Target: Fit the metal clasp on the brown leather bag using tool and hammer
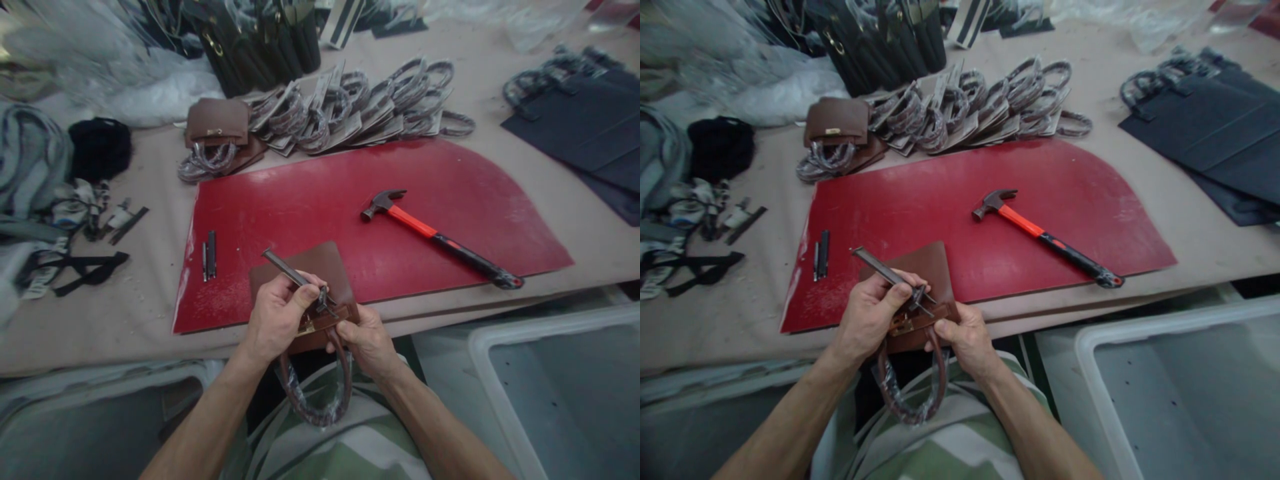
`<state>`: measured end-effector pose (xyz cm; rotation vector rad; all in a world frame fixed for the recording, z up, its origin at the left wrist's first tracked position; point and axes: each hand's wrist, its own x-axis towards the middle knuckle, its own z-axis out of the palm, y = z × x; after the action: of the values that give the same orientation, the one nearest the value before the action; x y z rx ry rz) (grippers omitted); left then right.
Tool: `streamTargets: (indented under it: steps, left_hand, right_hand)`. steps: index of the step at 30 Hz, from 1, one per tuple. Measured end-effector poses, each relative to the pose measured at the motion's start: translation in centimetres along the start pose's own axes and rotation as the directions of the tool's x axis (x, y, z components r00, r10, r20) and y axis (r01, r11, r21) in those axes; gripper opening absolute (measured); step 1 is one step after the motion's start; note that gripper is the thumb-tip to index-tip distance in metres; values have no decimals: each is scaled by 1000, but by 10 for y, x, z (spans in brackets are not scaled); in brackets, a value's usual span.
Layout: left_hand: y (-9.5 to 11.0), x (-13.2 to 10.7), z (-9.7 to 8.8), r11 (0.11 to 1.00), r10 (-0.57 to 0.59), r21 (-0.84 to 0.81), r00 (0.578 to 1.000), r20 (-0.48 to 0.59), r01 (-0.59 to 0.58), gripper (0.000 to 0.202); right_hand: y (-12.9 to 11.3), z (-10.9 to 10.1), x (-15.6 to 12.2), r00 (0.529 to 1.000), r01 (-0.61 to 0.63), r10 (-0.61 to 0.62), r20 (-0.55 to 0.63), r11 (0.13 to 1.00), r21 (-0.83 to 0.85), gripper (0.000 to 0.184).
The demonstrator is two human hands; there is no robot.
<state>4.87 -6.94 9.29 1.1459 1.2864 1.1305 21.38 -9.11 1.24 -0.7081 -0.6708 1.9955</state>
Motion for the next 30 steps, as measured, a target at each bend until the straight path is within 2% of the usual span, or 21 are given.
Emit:
streamTargets:
  steps: [3, 7, 12, 19, 25, 30]
  left_hand:
    - [-1, 1, 1, 999, 0, 53, 1000, -18, 1, 30]
    - [-1, 4, -1, 999, -25, 29, 1000, -13, 25, 32]
    - [1, 5, 2, 999, -21, 27, 999, -25, 22, 35]
    - [3, 0, 7, 988, 40, 150, 998, -57, -31, 30]
    - [8, -4, 13, 970, 106, 227, 991, -83, -85, 26]
    - [10, -5, 15, 968, 99, 239, 990, -98, -73, 25]
  right_hand:
    - [-5, 1, -2, 1000, 1, 0, 26, 1000, -21, 33]
    - [-18, 0, -5, 996, -20, 32, 87, 990, -141, 34]
    - [-23, -1, -7, 996, 12, 8, 85, 974, -227, 33]
    - [-10, 0, -8, 1000, -2, -1, -26, 990, -141, 44]
    - [-5, 3, -6, 1000, 9, -10, -24, 998, -59, 43]
    - [-1, 1, -6, 999, 36, -36, -2, 998, -48, 43]
